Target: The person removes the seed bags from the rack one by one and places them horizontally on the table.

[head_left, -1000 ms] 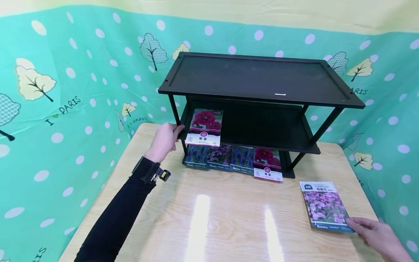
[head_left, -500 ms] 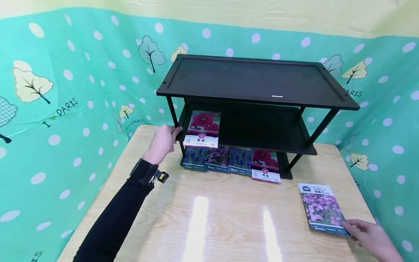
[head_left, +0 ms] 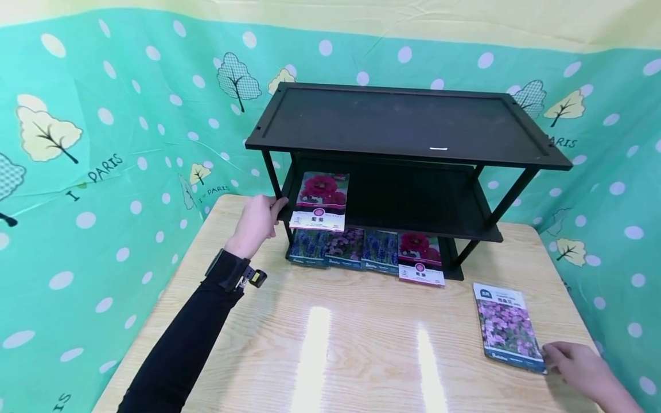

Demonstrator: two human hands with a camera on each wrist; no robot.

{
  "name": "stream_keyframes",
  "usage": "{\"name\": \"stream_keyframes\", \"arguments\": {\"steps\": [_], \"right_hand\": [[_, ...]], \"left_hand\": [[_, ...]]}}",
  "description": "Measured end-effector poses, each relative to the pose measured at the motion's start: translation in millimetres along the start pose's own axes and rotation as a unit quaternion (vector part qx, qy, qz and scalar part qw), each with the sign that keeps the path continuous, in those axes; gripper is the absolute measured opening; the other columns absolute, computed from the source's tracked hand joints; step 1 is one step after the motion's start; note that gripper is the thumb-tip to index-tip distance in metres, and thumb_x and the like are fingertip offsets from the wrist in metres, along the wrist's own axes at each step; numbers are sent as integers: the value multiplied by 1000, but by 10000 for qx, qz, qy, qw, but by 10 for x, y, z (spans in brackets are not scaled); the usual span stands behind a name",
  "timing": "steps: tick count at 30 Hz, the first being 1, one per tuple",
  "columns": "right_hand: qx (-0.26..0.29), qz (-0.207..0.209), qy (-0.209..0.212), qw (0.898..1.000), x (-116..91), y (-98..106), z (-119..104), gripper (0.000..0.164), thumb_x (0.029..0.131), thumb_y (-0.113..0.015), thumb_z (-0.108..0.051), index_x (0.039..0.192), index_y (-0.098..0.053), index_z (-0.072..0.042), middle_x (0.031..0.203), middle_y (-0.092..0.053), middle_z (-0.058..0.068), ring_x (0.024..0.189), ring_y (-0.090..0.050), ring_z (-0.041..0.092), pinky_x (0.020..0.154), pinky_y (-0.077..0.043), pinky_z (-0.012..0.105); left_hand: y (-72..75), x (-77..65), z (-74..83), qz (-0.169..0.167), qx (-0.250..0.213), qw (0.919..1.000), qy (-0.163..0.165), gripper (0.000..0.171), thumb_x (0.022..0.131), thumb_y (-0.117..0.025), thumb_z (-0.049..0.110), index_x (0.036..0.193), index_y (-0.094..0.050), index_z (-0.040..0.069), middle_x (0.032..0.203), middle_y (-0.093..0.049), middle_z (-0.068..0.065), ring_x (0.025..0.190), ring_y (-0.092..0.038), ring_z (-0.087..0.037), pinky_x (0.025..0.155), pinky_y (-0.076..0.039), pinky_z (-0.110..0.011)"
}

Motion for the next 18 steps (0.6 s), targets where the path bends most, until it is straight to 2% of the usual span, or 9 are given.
{"name": "stream_keyframes", "arguments": {"steps": [5,8,12,18], "right_hand": [[-432,200,350,9983,6,142,-195,48,110,-44,-22,125,-55,22,107,-69,33,94,-70,44,70,-59,46],[-648,550,678,9941,-34,272,-378,48,110,-47,-24,126,-56,20,114,-66,39,98,-66,53,72,-59,51],[-674,1098,1037,9862,-121,443,-694,43,109,-49,-19,125,-57,20,111,-66,39,92,-68,50,68,-59,51],[-637,1531,1395,9762,-261,638,-1082,45,110,-51,-21,132,-52,18,108,-67,38,88,-70,47,62,-58,47]], "left_hand": [[-9,2,-3,-24,-16,10000,-29,37,111,-50,29,87,-65,6,70,-59,-13,41,-57,-22,44,-51,-35],[-21,0,-7,-82,-65,9999,56,38,111,-49,30,87,-66,6,70,-59,-14,41,-57,-23,43,-50,-34],[-18,4,-15,-85,-141,9998,117,40,111,-49,31,84,-65,5,67,-56,-13,41,-58,-23,43,-50,-34],[-7,11,-17,-51,-134,9999,52,43,111,-50,31,80,-64,5,65,-55,-10,41,-58,-23,44,-51,-34]]}}
Point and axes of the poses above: each hand's wrist, its own x-axis towards the middle knuckle, its own y-axis out of the back of the hand, z = x × y, the point moved 4 cm from there along x, towards the middle knuckle
